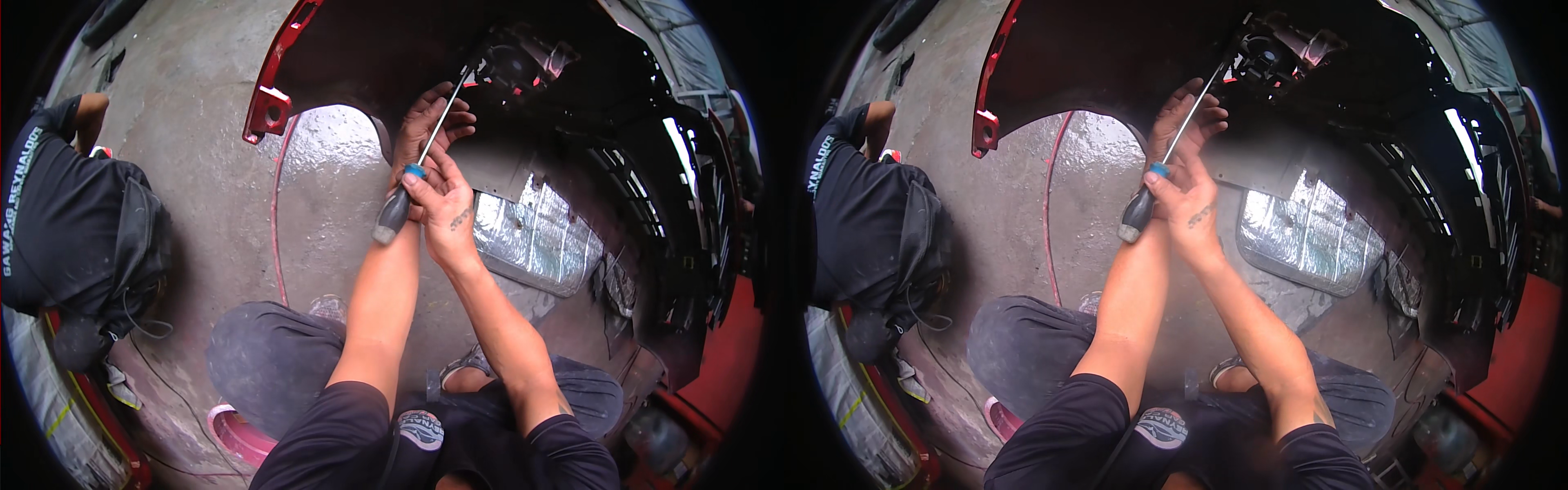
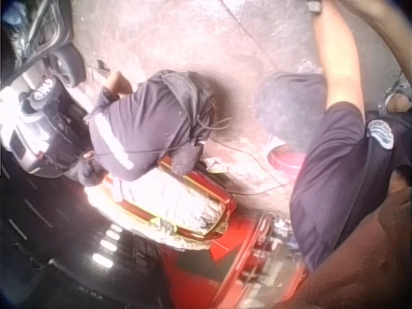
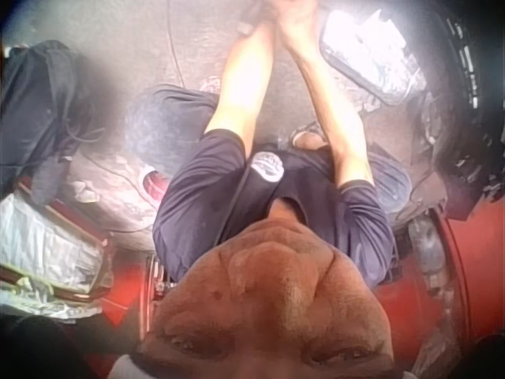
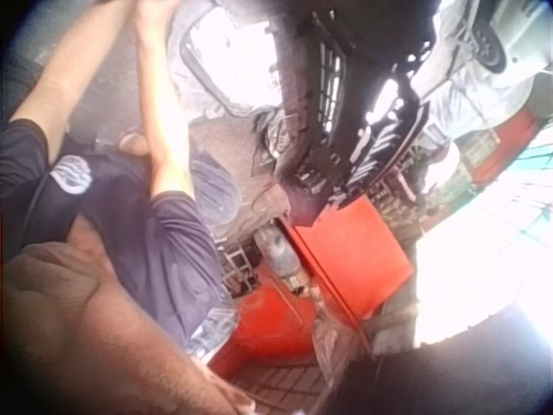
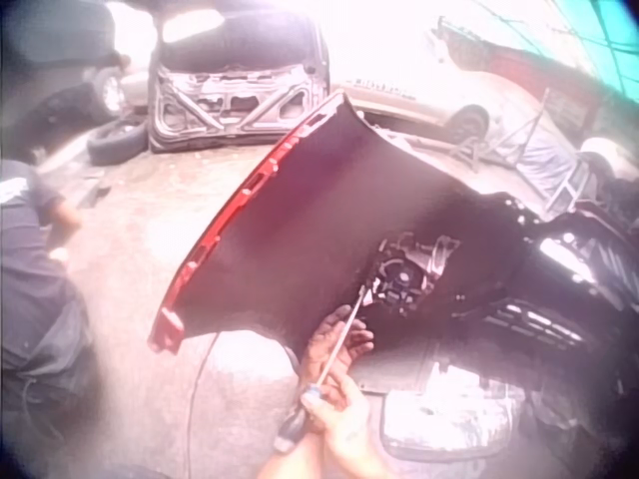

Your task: The person installs a fog light assembly into a red car bumper, positioning the light and then securing it with a screwdriver.

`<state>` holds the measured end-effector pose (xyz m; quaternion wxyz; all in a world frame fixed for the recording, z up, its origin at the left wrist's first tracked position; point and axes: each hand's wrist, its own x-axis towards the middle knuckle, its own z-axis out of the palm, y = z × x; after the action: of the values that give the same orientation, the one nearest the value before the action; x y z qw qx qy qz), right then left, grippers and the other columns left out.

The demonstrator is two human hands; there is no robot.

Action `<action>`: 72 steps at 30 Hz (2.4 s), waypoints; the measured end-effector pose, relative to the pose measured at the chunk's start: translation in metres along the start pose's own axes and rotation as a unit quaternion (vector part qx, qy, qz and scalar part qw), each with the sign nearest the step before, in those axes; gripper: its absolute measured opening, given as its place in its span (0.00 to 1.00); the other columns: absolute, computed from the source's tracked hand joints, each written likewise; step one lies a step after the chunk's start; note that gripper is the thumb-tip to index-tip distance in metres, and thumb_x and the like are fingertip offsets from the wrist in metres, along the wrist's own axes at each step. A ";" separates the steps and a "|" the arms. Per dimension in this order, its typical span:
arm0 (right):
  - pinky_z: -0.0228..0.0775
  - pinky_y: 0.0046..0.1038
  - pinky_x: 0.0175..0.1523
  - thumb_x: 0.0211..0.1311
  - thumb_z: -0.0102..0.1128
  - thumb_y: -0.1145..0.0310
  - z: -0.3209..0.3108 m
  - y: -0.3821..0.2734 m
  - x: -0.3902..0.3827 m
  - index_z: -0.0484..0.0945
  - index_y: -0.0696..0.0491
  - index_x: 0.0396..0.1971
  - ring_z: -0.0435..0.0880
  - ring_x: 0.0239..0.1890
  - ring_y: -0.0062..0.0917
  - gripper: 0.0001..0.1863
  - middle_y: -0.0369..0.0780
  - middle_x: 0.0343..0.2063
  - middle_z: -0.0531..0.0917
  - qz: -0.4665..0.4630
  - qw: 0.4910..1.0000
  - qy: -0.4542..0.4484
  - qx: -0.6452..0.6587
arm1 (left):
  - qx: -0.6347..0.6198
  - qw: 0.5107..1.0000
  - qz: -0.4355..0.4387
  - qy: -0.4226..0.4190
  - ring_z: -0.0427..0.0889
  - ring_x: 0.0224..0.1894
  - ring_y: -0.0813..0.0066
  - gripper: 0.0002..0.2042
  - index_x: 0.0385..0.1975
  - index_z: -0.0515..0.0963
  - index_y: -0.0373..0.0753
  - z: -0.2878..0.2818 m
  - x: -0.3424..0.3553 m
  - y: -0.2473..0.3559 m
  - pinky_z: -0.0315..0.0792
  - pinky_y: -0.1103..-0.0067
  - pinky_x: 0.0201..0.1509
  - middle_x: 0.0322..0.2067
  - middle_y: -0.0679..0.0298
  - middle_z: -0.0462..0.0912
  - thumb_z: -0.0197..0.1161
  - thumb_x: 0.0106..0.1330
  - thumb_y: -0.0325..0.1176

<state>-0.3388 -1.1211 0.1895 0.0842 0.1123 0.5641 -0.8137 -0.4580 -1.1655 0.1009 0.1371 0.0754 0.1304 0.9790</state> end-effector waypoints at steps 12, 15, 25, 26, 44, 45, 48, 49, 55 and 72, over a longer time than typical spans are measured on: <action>0.75 0.18 0.34 0.61 0.71 0.75 -0.011 -0.011 0.019 0.66 0.62 0.65 0.85 0.34 0.18 0.34 0.38 0.31 0.86 -0.001 1.000 0.005 0.017 | 0.221 0.919 -0.314 0.087 0.86 0.45 0.66 0.17 0.55 0.76 0.38 -0.005 -0.049 0.041 0.83 0.71 0.44 0.43 0.59 0.84 0.60 0.74 0.41; 0.68 0.15 0.29 0.60 0.72 0.74 -0.001 -0.019 0.017 0.67 0.63 0.64 0.81 0.30 0.15 0.34 0.36 0.28 0.85 0.041 0.999 -0.006 0.000 | 0.420 0.823 -0.378 0.061 0.87 0.45 0.63 0.17 0.56 0.75 0.36 -0.036 -0.078 0.073 0.84 0.70 0.42 0.43 0.58 0.84 0.62 0.70 0.35; 0.79 0.29 0.45 0.58 0.74 0.71 -0.018 -0.004 0.032 0.69 0.67 0.60 0.88 0.39 0.29 0.33 0.48 0.35 0.88 0.002 0.999 -0.017 -0.044 | 0.357 0.756 -0.520 0.176 0.89 0.40 0.55 0.25 0.63 0.67 0.35 0.092 -0.100 0.156 0.88 0.67 0.40 0.47 0.49 0.83 0.52 0.79 0.50; 0.79 0.28 0.43 0.59 0.74 0.69 -0.016 -0.005 0.031 0.69 0.67 0.59 0.88 0.38 0.28 0.32 0.48 0.35 0.88 0.003 0.999 -0.023 -0.038 | 0.361 0.782 -0.482 0.162 0.89 0.40 0.56 0.25 0.63 0.66 0.34 0.101 -0.105 0.149 0.87 0.68 0.39 0.47 0.50 0.83 0.53 0.79 0.50; 0.81 0.28 0.40 0.68 0.64 0.71 -0.097 0.002 0.149 0.77 0.55 0.55 0.89 0.44 0.35 0.17 0.40 0.52 0.84 -0.115 0.977 0.079 0.160 | 0.502 0.794 -0.320 0.126 0.73 0.15 0.81 0.20 0.56 0.74 0.28 0.108 -0.112 0.128 0.62 0.83 0.13 0.26 0.63 0.77 0.56 0.79 0.42; 0.80 0.28 0.41 0.70 0.63 0.71 -0.094 0.002 0.151 0.78 0.55 0.56 0.89 0.46 0.35 0.16 0.41 0.54 0.84 -0.111 0.977 0.083 0.161 | 0.501 0.795 -0.318 0.124 0.72 0.14 0.82 0.20 0.55 0.74 0.28 0.107 -0.111 0.128 0.62 0.83 0.13 0.25 0.63 0.77 0.56 0.79 0.42; 0.81 0.27 0.38 0.69 0.66 0.69 -0.098 0.000 0.166 0.78 0.54 0.55 0.91 0.43 0.35 0.17 0.40 0.51 0.85 -0.124 0.975 0.118 0.141 | 0.490 0.799 -0.322 0.136 0.71 0.13 0.82 0.20 0.55 0.74 0.27 0.107 -0.109 0.126 0.60 0.83 0.13 0.25 0.63 0.77 0.55 0.79 0.42; 0.81 0.27 0.38 0.69 0.66 0.69 -0.101 0.000 0.171 0.78 0.54 0.55 0.91 0.42 0.35 0.17 0.40 0.50 0.86 -0.137 0.976 0.116 0.124 | 0.490 0.801 -0.318 0.133 0.70 0.12 0.82 0.20 0.55 0.74 0.27 0.108 -0.107 0.126 0.60 0.83 0.13 0.24 0.63 0.77 0.55 0.79 0.42; 0.81 0.28 0.36 0.65 0.69 0.70 -0.103 0.001 0.180 0.79 0.53 0.52 0.91 0.38 0.35 0.17 0.38 0.44 0.86 -0.169 0.975 0.123 0.079 | 0.487 0.807 -0.306 0.137 0.69 0.11 0.81 0.21 0.54 0.74 0.27 0.110 -0.105 0.123 0.58 0.82 0.12 0.23 0.63 0.76 0.54 0.79 0.42; 0.74 0.51 0.65 0.65 0.73 0.63 -0.138 0.004 0.229 0.79 0.42 0.59 0.83 0.58 0.38 0.23 0.32 0.53 0.86 -0.135 0.948 -0.150 0.244 | 0.466 0.810 -0.311 0.175 0.67 0.10 0.83 0.22 0.51 0.77 0.25 0.110 -0.103 0.129 0.53 0.83 0.11 0.20 0.64 0.75 0.56 0.77 0.43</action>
<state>-0.5456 -0.9956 0.0756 0.0270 -0.0716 0.3392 -0.9376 -0.3724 -1.2896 0.2298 0.3574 -0.0871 0.6091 0.7026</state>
